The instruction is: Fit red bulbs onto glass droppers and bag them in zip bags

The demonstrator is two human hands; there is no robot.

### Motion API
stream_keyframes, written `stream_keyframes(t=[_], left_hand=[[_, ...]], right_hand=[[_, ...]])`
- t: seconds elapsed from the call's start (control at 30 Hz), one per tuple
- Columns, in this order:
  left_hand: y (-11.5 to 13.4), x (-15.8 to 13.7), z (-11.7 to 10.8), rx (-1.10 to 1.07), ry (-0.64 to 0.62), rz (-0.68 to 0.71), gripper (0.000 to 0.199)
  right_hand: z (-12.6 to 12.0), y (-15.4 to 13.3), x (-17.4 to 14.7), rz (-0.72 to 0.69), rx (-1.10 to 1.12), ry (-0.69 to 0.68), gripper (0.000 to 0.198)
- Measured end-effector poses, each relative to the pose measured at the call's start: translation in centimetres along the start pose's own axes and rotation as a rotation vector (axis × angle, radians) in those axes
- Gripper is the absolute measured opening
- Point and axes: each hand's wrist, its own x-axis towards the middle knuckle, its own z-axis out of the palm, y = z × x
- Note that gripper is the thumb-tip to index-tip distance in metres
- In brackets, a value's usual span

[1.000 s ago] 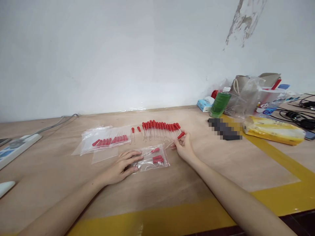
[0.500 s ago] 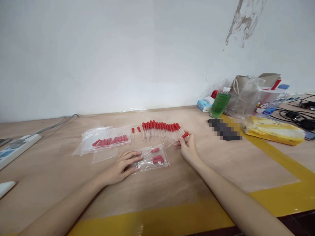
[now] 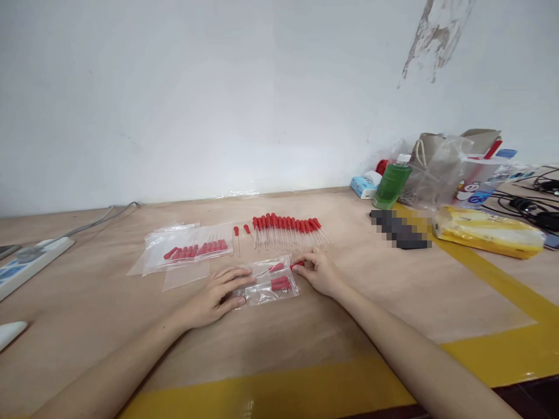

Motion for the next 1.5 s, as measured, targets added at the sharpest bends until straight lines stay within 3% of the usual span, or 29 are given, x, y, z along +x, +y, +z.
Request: stream_keyframes(t=[0.17,0.37,0.53,0.77,1.1,1.2,1.37,1.4,1.5], left_hand=[[-0.1,0.1,0.1,0.006,0.002,0.006,0.035],[-0.2,0.0,0.1,-0.007,0.006,0.014,0.034],[-0.3,0.0,0.2,-0.001,0.001,0.034,0.031],[-0.1,0.0,0.0,-0.007,-0.005,0.022,0.032],[0.0,-0.1,0.1,-0.037,0.0,-0.013,0.034],[-0.1,-0.1,0.1,-0.038,-0.002,-0.004,0.033],[-0.5,-0.2,0.1,-0.031,-0.004,0.011,0.033],[-0.6,-0.2,0.2,-0.03,0.0,0.011,0.033],[-0.6,-0.2,0.3,-0.032,0.01,0.01,0.032]], right_hand=[[0.9,-0.6,0.3,-0.099,0.076,-0.08,0.012],[1.7,-1.0,0.3,0.047,0.366,-0.085,0.029],[1.6,-1.1,0.3,0.124,0.225,-0.008,0.011],[0.8,-2.6,0.2,-0.152,0.292,-0.177,0.013],[0.0,-2.5,-0.3,0.033,0.554,-0.406,0.027],[-0.1,-1.6,0.4,0.077,0.441,-0.302,0.025],[-1.8,2.3,4.1,0.211,-0.091,0.201,0.016],[-2.3,3.1,5.0,0.274,-0.223,0.249,0.013],[-3.3,4.8,7.1,0.37,-0.305,0.319,0.011]])
